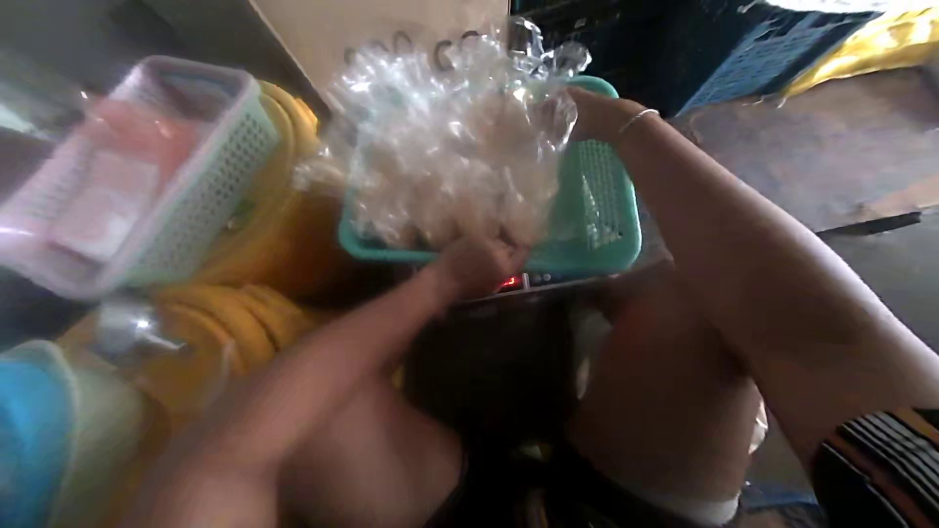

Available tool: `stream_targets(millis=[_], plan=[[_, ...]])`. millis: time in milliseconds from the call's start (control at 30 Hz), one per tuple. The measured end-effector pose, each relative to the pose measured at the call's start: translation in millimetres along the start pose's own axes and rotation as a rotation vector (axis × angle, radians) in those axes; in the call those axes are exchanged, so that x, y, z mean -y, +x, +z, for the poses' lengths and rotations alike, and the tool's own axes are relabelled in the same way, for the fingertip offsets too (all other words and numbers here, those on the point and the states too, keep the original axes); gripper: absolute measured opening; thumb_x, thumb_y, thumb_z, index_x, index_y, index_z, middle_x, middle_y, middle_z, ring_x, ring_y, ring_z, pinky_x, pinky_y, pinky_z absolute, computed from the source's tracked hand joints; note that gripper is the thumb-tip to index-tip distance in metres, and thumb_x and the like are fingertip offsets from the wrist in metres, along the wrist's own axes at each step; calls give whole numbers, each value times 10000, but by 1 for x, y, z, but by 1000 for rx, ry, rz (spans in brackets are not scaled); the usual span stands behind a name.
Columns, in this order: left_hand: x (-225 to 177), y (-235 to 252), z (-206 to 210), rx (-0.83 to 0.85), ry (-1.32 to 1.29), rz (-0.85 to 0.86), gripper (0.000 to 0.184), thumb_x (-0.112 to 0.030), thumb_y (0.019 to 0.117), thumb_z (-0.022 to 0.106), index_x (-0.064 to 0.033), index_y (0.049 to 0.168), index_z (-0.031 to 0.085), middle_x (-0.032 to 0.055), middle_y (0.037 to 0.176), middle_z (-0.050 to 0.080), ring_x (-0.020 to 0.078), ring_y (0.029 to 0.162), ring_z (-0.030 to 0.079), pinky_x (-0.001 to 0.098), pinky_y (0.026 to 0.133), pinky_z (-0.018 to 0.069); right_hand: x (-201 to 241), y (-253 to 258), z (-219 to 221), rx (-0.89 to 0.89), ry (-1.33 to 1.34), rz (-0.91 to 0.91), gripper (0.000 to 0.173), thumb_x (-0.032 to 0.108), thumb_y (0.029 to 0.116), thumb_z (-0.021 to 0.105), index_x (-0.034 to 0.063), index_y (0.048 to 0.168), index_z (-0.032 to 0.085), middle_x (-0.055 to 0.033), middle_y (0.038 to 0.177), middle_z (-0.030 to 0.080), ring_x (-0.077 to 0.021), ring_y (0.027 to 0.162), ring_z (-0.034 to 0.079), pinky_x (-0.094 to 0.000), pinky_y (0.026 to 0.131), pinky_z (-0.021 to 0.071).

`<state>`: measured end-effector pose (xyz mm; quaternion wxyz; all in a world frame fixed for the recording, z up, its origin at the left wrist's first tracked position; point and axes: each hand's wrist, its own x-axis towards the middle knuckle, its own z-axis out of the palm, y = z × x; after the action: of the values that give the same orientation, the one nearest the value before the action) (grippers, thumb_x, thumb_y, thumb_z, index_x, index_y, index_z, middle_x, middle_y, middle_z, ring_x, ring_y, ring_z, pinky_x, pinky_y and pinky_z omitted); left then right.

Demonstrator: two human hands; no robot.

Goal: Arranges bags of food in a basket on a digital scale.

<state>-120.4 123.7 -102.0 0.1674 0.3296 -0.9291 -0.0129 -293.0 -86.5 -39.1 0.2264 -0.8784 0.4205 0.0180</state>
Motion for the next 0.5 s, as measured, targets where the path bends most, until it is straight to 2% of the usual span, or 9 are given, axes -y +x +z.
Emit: stream_targets(millis=[67,100,133,200,300,367,433,500], plan=[[4,-2,-3,16,-24,58,95,-19,890,684,44,960,696,166,764,701,320,710,729,432,639,595,4,-20,-12,-133,221,109,388,80,923,727,-88,1252,609,-287,1171,650,-399,1057,650,-587,938,506],[6,-2,-3,3,-24,91,90,-41,885,685,34,933,696,155,739,690,308,685,721,423,616,589,0,-25,-16,-203,274,110,389,85,895,758,-67,1227,623,-266,1141,661,-377,1028,656,-580,922,511],[10,-4,-3,-8,-22,123,91,-58,885,680,28,913,694,145,719,680,297,665,713,415,598,584,-3,-31,-22,-247,293,108,353,88,897,754,-54,1199,640,-248,1117,670,-356,1008,660,-566,917,516],[19,-10,-5,-34,-7,192,80,-44,915,651,19,872,674,138,688,659,286,628,692,402,557,560,-7,-43,-33,-289,235,61,220,87,937,708,-52,1104,674,-209,1015,682,-296,877,676,-504,837,555],[40,-23,-8,-88,69,322,171,-30,941,566,7,789,636,118,620,598,264,553,633,375,477,497,-8,-60,-44,-261,206,20,173,104,957,712,-45,1040,686,-163,919,676,-223,742,664,-430,751,581],[51,-29,-12,-101,90,377,206,-55,944,554,-4,755,620,115,615,592,261,545,629,375,465,495,-13,-68,-46,-222,222,-21,159,120,948,726,-25,999,691,-107,819,671,-152,648,654,-347,670,595],[58,-30,-14,-90,94,392,236,-161,939,585,-22,750,619,109,633,606,259,562,641,383,474,503,-12,-78,-49,-174,245,-4,146,109,963,710,-27,1014,692,-93,809,672,-128,642,659,-309,664,596],[61,-28,-14,-96,107,401,290,-242,951,576,-28,757,599,113,642,596,270,562,635,388,469,496,-9,-87,-52,-198,254,7,134,106,965,709,-15,1021,699,-78,816,678,-99,640,648,-272,640,580]])
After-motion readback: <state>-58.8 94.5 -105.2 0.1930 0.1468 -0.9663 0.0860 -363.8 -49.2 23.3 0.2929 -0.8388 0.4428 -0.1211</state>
